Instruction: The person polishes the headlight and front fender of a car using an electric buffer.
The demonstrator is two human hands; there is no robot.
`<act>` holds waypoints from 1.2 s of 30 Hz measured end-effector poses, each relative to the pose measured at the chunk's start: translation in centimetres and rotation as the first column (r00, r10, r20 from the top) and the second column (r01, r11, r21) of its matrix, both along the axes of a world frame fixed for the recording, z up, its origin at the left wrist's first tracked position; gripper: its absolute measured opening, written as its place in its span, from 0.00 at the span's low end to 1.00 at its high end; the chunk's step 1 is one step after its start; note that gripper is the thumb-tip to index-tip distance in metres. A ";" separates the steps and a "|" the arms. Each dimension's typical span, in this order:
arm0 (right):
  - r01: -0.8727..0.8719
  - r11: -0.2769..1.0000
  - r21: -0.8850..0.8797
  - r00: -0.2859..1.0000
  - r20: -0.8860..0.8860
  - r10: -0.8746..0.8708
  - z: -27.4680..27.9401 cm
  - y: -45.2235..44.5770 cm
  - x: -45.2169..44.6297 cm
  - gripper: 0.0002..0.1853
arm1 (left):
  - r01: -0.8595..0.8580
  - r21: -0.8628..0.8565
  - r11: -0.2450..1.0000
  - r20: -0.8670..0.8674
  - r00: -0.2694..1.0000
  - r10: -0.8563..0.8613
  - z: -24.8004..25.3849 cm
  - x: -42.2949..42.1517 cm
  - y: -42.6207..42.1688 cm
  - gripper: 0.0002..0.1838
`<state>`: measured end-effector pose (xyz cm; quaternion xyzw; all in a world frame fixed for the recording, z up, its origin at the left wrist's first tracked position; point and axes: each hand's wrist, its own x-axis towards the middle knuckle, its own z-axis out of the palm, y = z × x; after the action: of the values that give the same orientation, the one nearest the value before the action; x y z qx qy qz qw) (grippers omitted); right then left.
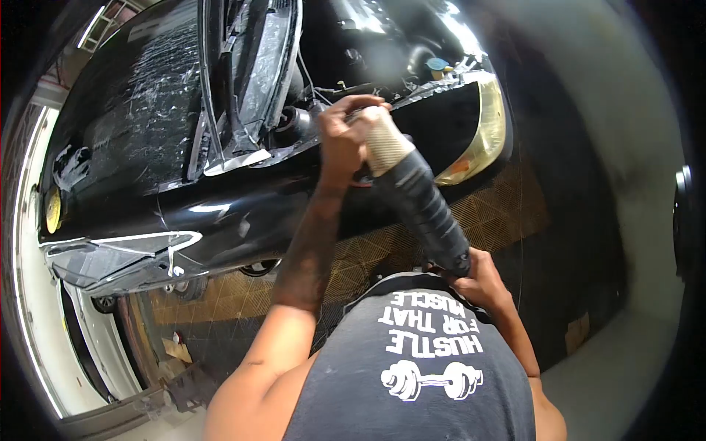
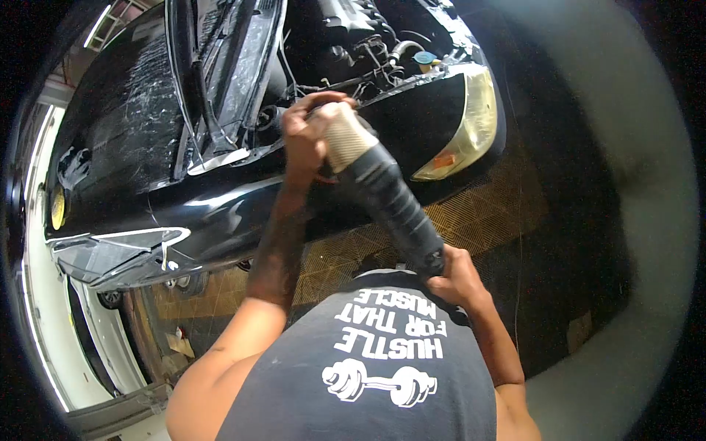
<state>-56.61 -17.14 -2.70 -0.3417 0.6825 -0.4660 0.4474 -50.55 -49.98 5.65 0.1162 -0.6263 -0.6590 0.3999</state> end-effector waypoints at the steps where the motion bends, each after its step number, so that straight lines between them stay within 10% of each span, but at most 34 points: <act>1: 0.077 0.997 0.013 0.993 0.086 -0.078 1.0 0.2 -0.2 0.16 | 0.010 -0.009 1.000 0.022 1.000 -0.010 -0.2 -1.5 0.3 0.13; 10: 0.074 0.995 0.062 0.986 0.148 -0.083 0.9 0.6 -0.9 0.19 | -0.044 -0.127 0.991 0.086 0.995 0.055 0.4 -1.0 0.8 0.12; 20: -0.227 0.973 -0.047 0.956 -0.200 0.213 3.5 -4.6 2.5 0.19 | -0.215 -0.090 0.973 0.089 0.971 0.223 2.9 10.1 -1.5 0.15; 32: 0.094 0.990 0.109 0.991 0.086 -0.104 -0.3 1.7 -3.6 0.16 | 0.083 0.070 0.994 0.068 0.994 -0.088 -1.2 -6.2 1.4 0.13; 36: 0.147 0.982 0.116 0.989 -0.036 -0.144 0.8 2.6 -6.6 0.14 | 0.075 -0.171 0.982 0.203 0.978 -0.039 -3.0 -13.7 3.0 0.12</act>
<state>-63.18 -14.50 -1.93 -0.2701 0.7382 -0.4513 0.4224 -64.29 -46.97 2.63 0.1271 -0.7224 -0.5969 0.3251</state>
